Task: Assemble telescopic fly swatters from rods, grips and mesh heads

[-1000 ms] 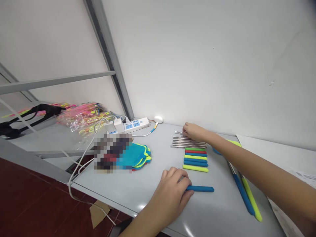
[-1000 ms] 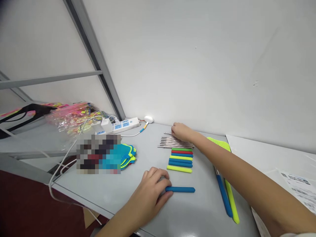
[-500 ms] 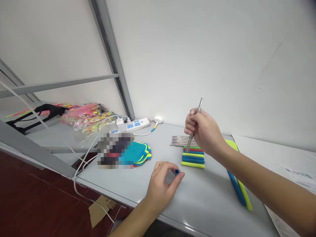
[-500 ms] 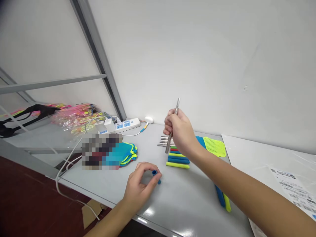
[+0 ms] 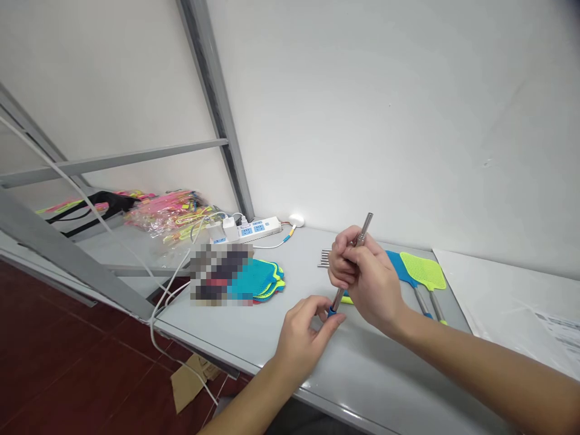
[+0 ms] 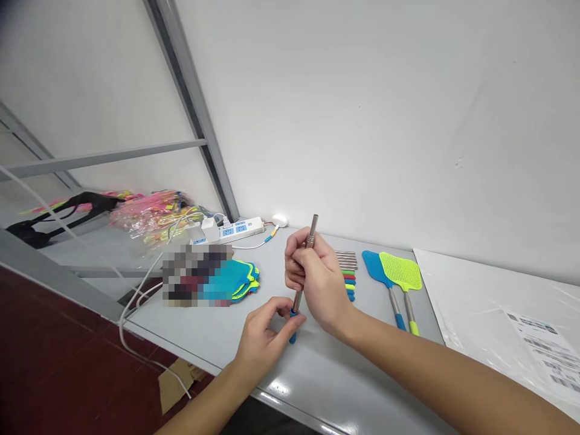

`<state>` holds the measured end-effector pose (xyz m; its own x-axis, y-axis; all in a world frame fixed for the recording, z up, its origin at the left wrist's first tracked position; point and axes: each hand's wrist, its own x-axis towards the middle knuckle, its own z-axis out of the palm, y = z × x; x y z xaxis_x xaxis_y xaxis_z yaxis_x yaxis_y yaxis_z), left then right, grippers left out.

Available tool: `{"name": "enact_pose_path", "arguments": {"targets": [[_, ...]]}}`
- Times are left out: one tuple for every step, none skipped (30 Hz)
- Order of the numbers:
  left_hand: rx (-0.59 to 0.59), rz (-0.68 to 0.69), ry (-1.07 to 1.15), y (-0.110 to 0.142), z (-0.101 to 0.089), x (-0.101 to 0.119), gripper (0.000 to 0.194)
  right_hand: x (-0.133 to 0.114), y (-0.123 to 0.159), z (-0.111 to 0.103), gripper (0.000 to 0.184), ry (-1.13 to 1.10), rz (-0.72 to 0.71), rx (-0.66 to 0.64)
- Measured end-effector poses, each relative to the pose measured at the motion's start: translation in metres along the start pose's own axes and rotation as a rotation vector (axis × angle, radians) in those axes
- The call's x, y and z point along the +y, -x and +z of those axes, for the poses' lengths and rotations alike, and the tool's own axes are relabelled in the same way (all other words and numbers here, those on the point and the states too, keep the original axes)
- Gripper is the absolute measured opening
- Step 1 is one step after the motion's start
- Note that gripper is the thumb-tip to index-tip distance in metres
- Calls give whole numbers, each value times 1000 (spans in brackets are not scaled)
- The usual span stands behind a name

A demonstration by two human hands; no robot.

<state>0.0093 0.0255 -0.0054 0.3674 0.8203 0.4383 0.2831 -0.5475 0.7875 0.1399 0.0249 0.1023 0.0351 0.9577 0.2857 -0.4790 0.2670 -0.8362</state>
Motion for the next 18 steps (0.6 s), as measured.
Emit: {"name": "enact_pose_path", "arguments": {"targets": [[-2, 0, 5, 0, 0, 0, 14, 0, 1, 1, 17, 5, -1, -8], [-3, 0, 9, 0, -1, 0, 14, 0, 1, 3, 17, 10, -2, -17], [-5, 0, 14, 0, -1, 1, 14, 0, 2, 4, 17, 14, -4, -27], [-7, 0, 17, 0, -1, 1, 14, 0, 2, 5, 17, 18, -6, -37], [-8, 1, 20, 0, -1, 1, 14, 0, 2, 6, 17, 23, -8, -49], [-9, 5, 21, -1, -1, 1, 13, 1, 2, 7, 17, 28, -9, -60], [-8, 8, 22, -1, -2, 1, 13, 1, 3, 8, 17, 33, -11, -70], [-5, 14, 22, -1, -2, 1, 13, 1, 3, 8, 17, 38, -9, -79], [-1, 18, 23, -1, -2, 2, 13, 1, 3, 9, 17, 43, -7, -88], [4, 22, 24, -1, -2, 2, 12, 0, 4, 9, 17, 47, -2, -96], [7, 23, 26, -1, -2, 3, 12, 0, 5, 9, 16, 50, 3, -100], [7, 23, 28, 0, -2, 3, 12, -1, 6, 9, 16, 53, 11, -102], [5, 21, 31, 0, -2, 3, 12, -2, 8, 9, 16, 57, 19, -102], [0, 19, 33, 0, -2, 4, 12, -2, 9, 9, 16, 61, 27, -98], [-4, 18, 33, 1, -1, 4, 11, -1, 10, 8, 16, 68, 34, -94], [-8, 23, 35, 1, -1, 4, 11, 0, 12, 8, 16, 75, 39, -89], [-9, 32, 35, 1, -1, 4, 10, 1, 13, 7, 16, 81, 42, -83], [-7, 45, 37, 1, -1, 3, 10, 4, 14, 6, 16, 85, 45, -74]]}}
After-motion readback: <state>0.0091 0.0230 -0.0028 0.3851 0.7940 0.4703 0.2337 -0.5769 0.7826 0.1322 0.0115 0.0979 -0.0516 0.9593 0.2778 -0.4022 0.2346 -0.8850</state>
